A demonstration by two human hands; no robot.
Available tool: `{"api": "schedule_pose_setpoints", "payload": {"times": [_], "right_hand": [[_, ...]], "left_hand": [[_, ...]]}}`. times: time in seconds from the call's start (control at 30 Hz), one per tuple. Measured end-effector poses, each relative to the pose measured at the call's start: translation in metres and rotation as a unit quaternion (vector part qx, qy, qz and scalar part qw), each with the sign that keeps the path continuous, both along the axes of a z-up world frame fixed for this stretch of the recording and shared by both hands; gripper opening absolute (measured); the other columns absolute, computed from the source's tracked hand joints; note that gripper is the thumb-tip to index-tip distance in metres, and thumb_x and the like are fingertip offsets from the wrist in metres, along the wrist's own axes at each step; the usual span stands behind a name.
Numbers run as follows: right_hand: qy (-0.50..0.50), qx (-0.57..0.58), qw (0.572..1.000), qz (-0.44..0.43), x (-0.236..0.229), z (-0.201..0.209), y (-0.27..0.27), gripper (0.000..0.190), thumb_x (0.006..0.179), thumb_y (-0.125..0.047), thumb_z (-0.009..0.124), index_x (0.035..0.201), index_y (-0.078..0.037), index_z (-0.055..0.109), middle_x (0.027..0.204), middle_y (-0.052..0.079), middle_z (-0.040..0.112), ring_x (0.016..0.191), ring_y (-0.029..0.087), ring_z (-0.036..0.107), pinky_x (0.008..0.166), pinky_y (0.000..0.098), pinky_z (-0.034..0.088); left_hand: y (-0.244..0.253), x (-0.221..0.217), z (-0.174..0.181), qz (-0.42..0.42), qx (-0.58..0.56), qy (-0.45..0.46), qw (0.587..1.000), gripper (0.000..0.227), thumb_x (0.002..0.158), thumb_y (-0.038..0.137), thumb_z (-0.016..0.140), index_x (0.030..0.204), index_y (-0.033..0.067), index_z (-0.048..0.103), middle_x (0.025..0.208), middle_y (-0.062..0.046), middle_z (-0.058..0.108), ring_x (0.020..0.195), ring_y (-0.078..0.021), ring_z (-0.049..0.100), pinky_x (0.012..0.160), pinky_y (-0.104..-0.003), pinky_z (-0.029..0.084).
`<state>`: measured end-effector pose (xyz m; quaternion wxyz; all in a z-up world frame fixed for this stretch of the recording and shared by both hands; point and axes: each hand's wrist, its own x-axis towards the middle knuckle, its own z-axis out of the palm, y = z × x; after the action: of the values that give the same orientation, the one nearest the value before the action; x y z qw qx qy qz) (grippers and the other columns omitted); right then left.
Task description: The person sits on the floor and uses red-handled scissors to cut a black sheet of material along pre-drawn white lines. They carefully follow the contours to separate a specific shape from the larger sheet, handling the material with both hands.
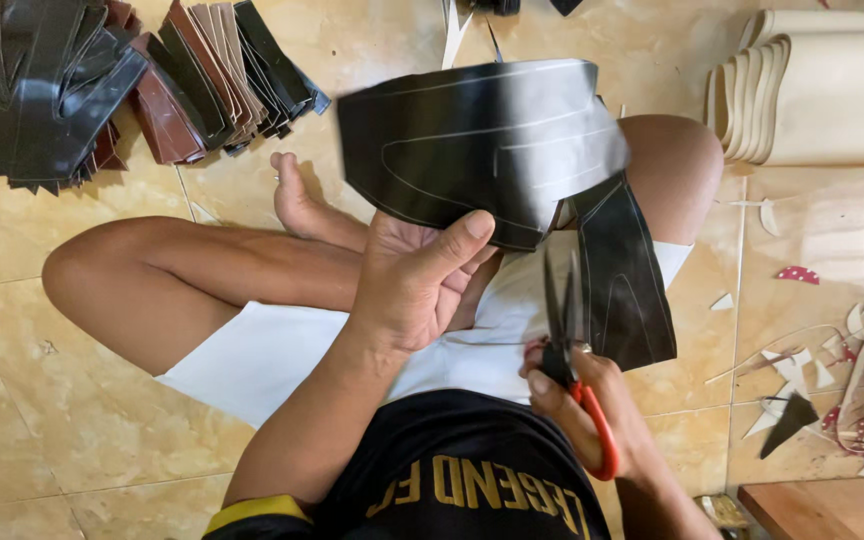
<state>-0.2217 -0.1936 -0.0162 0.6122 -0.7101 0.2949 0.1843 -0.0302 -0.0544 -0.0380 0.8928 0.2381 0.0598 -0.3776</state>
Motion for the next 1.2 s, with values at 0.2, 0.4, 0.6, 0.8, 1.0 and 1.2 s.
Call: {"api": "schedule_pose_setpoints", "payload": {"times": [0.2,0.4,0.6,0.8,1.0,1.2], "right_hand": [[-0.105,-0.052,0.985,0.125,0.030,0.016,-0.007,0.032,0.095,-0.030,0.059,0.105,0.000,0.065,0.085,0.013,0.069,0.075,0.025,0.069,0.071,0.0359,0.054],[-0.049,-0.105,0.987,0.109,0.043,0.025,-0.003,0.031,0.093,-0.032,0.060,0.093,-0.002,0.064,0.070,0.012,0.065,0.061,0.028,0.064,0.061,0.0381,0.051],[0.003,-0.125,0.991,0.053,0.052,0.014,0.017,0.035,0.092,-0.036,0.059,0.094,-0.002,0.064,0.064,0.013,0.065,0.059,0.028,0.066,0.062,0.0401,0.051],[-0.133,-0.061,0.985,0.094,0.056,0.020,0.014,0.045,0.098,-0.039,0.055,0.117,0.001,0.061,0.095,0.018,0.071,0.088,0.033,0.070,0.081,0.0417,0.053],[-0.087,-0.104,0.986,0.100,0.064,0.025,0.016,0.048,0.093,-0.042,0.056,0.116,0.000,0.062,0.086,0.019,0.067,0.079,0.033,0.065,0.075,0.0417,0.050],[-0.089,-0.078,0.990,0.078,0.063,0.025,0.016,0.038,0.092,-0.038,0.058,0.099,-0.001,0.064,0.067,0.014,0.061,0.061,0.029,0.060,0.062,0.0399,0.049]], "left_hand": [[0.023,0.025,0.013,-0.127,0.113,-0.226,0.959,0.030,0.108,-0.002,0.072,0.132,-0.0035,0.055,0.116,-0.009,0.068,0.104,-0.0108,0.064,0.090,-0.024,0.055],[0.015,0.035,0.037,-0.086,0.260,-0.338,0.901,0.091,0.094,0.001,0.076,0.156,0.0093,0.010,0.114,-0.017,0.072,0.096,-0.0146,0.070,0.081,-0.025,0.059],[0.009,0.018,0.038,0.001,0.224,-0.395,0.891,0.083,0.097,-0.004,0.072,0.157,0.0090,0.016,0.164,-0.012,0.022,0.133,-0.0196,0.060,0.102,-0.029,0.065],[0.022,0.022,0.033,-0.069,0.205,-0.407,0.887,0.046,0.107,-0.011,0.070,0.147,0.0008,0.052,0.153,-0.009,0.039,0.121,-0.0141,0.066,0.098,-0.024,0.062],[0.020,0.018,0.037,-0.051,0.215,-0.422,0.879,0.048,0.105,-0.011,0.072,0.146,0.0005,0.051,0.153,-0.010,0.040,0.106,-0.0095,0.070,0.088,-0.019,0.066],[0.022,0.015,0.037,-0.045,0.213,-0.419,0.882,0.052,0.103,-0.012,0.072,0.149,0.0006,0.051,0.151,-0.010,0.039,0.103,-0.0093,0.069,0.088,-0.019,0.065]]}}
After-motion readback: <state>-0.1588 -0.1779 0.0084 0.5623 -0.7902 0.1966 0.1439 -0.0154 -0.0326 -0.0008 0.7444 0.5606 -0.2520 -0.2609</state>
